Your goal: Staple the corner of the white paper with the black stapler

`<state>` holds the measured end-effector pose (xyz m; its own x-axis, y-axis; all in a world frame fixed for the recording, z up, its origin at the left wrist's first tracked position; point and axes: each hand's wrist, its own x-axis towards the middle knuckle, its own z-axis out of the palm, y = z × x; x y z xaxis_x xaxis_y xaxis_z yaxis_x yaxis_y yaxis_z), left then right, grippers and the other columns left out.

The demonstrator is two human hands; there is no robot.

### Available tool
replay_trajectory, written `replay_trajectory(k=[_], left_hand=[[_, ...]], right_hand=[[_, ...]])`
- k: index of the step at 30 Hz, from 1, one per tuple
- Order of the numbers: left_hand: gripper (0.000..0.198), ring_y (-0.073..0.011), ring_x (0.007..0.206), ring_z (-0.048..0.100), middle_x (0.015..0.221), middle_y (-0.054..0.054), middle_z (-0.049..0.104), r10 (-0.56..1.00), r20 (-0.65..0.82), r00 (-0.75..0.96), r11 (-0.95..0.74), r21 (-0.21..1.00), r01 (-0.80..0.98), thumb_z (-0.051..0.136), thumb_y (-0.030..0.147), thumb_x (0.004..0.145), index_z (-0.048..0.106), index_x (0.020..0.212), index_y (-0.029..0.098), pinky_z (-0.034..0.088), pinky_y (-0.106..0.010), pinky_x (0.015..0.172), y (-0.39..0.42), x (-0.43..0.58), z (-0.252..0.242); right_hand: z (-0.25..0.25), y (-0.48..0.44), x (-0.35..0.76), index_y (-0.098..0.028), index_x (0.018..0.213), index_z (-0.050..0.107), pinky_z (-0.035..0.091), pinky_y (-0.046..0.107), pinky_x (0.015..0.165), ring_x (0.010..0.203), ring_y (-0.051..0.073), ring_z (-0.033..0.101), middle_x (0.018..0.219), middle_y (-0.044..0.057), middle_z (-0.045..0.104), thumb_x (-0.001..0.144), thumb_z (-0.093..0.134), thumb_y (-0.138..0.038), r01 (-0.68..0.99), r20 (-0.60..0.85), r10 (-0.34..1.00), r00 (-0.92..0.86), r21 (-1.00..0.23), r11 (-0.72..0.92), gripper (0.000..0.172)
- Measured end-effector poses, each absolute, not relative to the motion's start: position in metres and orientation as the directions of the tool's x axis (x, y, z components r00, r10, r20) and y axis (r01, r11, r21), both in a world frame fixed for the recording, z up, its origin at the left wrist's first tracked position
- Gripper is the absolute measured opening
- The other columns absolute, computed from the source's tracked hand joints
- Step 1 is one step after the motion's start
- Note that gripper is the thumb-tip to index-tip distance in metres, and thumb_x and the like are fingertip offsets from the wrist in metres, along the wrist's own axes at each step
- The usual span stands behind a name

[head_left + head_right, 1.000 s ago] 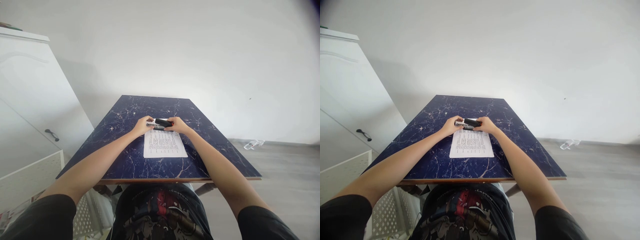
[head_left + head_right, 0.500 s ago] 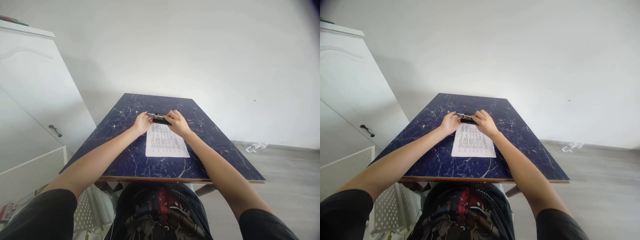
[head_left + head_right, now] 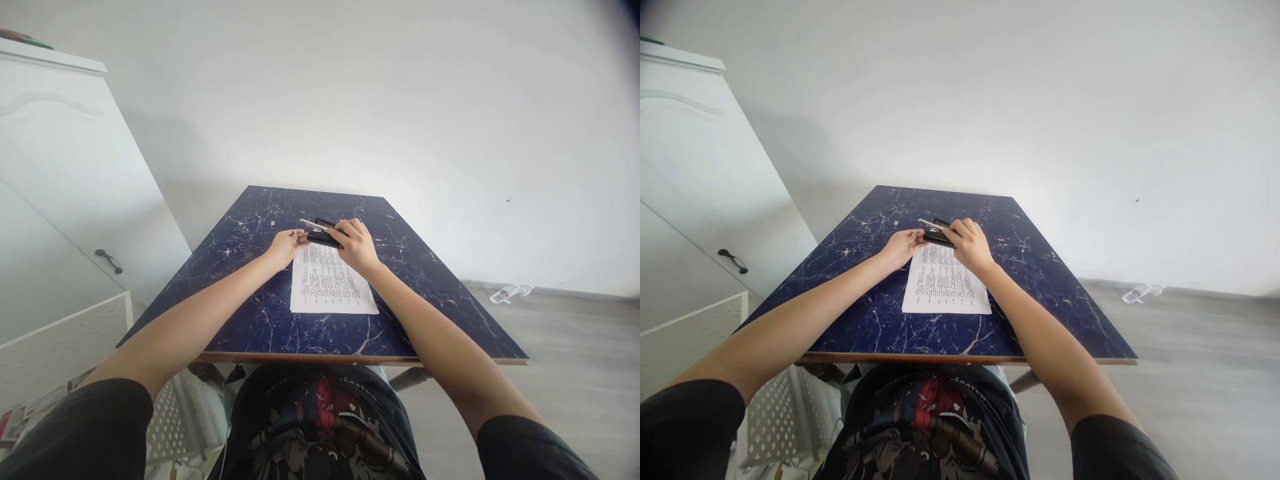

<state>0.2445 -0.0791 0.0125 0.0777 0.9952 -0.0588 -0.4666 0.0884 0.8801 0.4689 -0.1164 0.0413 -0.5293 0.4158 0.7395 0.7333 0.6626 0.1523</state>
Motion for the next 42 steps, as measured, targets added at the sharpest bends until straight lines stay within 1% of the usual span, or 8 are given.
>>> replay_trajectory(k=[4, 7, 11, 23, 27, 32, 37, 42], left_hand=[[0.021, -0.0133, 0.067, 0.067, 0.091, -0.008, 0.071, 0.98, 0.113, -0.167, -0.147, 0.966, -0.213, 0.042, 0.009, 0.104, 0.062, 0.102, 0.015, 0.061, -0.035, 0.076, -0.08, 0.24, 0.011], [0.018, -0.0118, 0.065, 0.066, 0.106, -0.008, 0.073, 0.896, 0.408, -0.176, -0.41, 0.912, 0.025, 0.045, 0.018, 0.107, 0.06, 0.116, 0.02, 0.058, -0.03, 0.066, -0.085, 0.235, 0.015], [0.02, -0.0094, 0.061, 0.065, 0.114, -0.008, 0.075, 0.786, 0.615, -0.065, -0.597, 0.782, 0.18, 0.048, 0.029, 0.108, 0.057, 0.125, 0.025, 0.058, -0.027, 0.065, -0.098, 0.235, 0.023], [0.031, -0.0092, 0.053, 0.061, 0.11, -0.008, 0.078, 0.829, 0.52, 0.205, -0.547, 0.831, 0.1, 0.065, 0.037, 0.099, 0.069, 0.126, 0.023, 0.052, -0.024, 0.061, -0.12, 0.246, 0.027], [0.028, -0.009, 0.05, 0.059, 0.104, -0.006, 0.079, 0.837, 0.495, 0.235, -0.525, 0.847, 0.085, 0.067, 0.035, 0.098, 0.072, 0.122, 0.022, 0.05, -0.024, 0.06, -0.122, 0.246, 0.028], [0.028, -0.0104, 0.048, 0.059, 0.088, -0.005, 0.078, 0.786, 0.529, 0.32, -0.599, 0.779, 0.184, 0.058, 0.041, 0.103, 0.073, 0.113, 0.02, 0.049, -0.025, 0.06, -0.124, 0.247, 0.027], [0.029, -0.012, 0.047, 0.059, 0.076, -0.003, 0.074, 0.756, 0.551, 0.354, -0.641, 0.733, 0.228, 0.054, 0.042, 0.104, 0.074, 0.103, 0.021, 0.046, -0.026, 0.057, -0.127, 0.248, 0.028], [0.019, -0.0138, 0.047, 0.055, 0.059, 0.002, 0.065, 0.771, 0.526, 0.358, -0.616, 0.758, 0.213, 0.063, 0.037, 0.1, 0.076, 0.101, 0.023, 0.045, -0.026, 0.06, -0.128, 0.246, 0.029]], right_hand=[[0.038, -0.11, 0.471, -0.024, 0.105, 0.079, 0.049, 0.042, 0.081, 0.094, 0.027, 0.059, 0.101, 0.009, 0.069, 0.087, 0.064, -0.018, 0.79, 0.762, 0.624, -0.173, -0.271, 0.55, 0.025], [0.035, -0.105, 0.474, -0.022, 0.102, 0.081, 0.05, 0.036, 0.068, 0.081, 0.024, 0.064, 0.093, 0.006, 0.072, 0.076, 0.078, -0.032, 0.713, 0.528, 0.849, -0.013, -0.591, 0.378, 0.028], [0.031, -0.102, 0.472, -0.019, 0.098, 0.083, 0.045, 0.03, 0.057, 0.067, 0.02, 0.064, 0.078, 0.004, 0.072, 0.065, 0.087, -0.038, 0.64, 0.244, 0.969, -0.032, -0.74, 0.208, 0.039], [0.027, -0.098, 0.473, -0.019, 0.092, 0.083, 0.046, 0.03, 0.059, 0.064, 0.019, 0.064, 0.072, 0.002, 0.072, 0.065, 0.09, -0.038, 0.707, 0.183, 0.955, -0.232, -0.643, 0.294, 0.034], [0.038, -0.099, 0.483, -0.021, 0.115, 0.079, 0.052, 0.035, 0.073, 0.085, 0.024, 0.068, 0.098, 0.008, 0.077, 0.076, 0.085, -0.053, 0.633, 0.381, 0.881, -0.281, -0.616, 0.469, 0.05], [0.053, -0.109, 0.488, -0.023, 0.132, 0.069, 0.055, 0.042, 0.087, 0.102, 0.026, 0.064, 0.117, 0.012, 0.07, 0.087, 0.076, -0.061, 0.52, 0.733, 0.59, -0.339, -0.377, 0.766, 0.059], [0.053, -0.119, 0.471, -0.023, 0.127, 0.071, 0.056, 0.043, 0.093, 0.106, 0.025, 0.065, 0.114, 0.011, 0.069, 0.098, 0.068, -0.049, 0.386, 0.759, 0.339, -0.556, -0.125, 0.914, 0.039], [0.052, -0.121, 0.461, -0.024, 0.115, 0.074, 0.057, 0.046, 0.09, 0.1, 0.024, 0.067, 0.111, 0.011, 0.071, 0.106, 0.055, -0.03, 0.433, 0.732, 0.309, -0.607, -0.022, 0.901, 0.022]])
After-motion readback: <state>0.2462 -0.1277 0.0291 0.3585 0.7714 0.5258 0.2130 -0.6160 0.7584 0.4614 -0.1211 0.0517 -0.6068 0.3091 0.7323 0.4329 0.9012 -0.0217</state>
